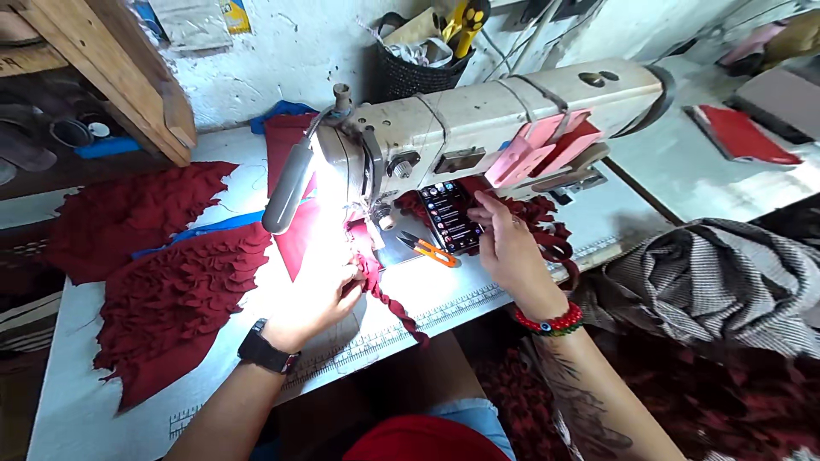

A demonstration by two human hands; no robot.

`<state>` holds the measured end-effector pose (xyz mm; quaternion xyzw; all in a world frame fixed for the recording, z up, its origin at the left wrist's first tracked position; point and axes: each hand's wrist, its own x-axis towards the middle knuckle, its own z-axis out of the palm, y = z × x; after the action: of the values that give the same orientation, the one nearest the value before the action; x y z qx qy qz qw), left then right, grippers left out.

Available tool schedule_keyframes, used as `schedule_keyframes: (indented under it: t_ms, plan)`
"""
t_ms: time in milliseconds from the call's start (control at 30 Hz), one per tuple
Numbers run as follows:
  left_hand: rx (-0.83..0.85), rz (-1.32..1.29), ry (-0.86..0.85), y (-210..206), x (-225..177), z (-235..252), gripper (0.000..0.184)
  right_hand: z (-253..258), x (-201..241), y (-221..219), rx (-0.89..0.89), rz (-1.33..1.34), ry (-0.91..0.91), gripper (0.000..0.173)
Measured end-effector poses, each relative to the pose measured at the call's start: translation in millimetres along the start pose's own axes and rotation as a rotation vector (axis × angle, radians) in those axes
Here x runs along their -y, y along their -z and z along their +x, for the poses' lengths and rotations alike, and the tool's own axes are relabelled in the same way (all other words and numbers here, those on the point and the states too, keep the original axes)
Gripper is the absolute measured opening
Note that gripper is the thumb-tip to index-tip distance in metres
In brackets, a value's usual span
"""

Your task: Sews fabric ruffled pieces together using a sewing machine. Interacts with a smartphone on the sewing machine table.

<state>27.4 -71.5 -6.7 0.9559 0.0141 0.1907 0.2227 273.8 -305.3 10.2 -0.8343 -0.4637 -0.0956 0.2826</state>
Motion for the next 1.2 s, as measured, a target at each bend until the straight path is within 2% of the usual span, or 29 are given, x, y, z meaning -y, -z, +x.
schedule_keyframes:
  t_ms: [133,433,700,900,1100,1200]
  plan:
    - [0.014,-0.019,0.016,0,0,-1,0.025,1,2,-3,0.024,-0.009,0.007,0.06]
    - [0.01,-0.043,0.014,-1,2,-1,0.025,5,3,-3,-0.065,0.064,0.021,0.053]
    - [0.014,-0.054,0.024,0,1,-1,0.025,18,-3,-7,0.012,0.032,0.053,0.056]
    - [0.005,-0.05,0.01,-1,2,0,0.025,23,-11,-2,0.024,-0.094,-0.073,0.049]
    - [0.018,-0.047,0.013,0,2,-1,0.026,14,-6,-7,0.032,-0.12,0.034,0.062]
    - [0.018,-0.051,0.015,1,2,-1,0.026,14,-3,-5,-0.006,-0.012,0.067,0.059]
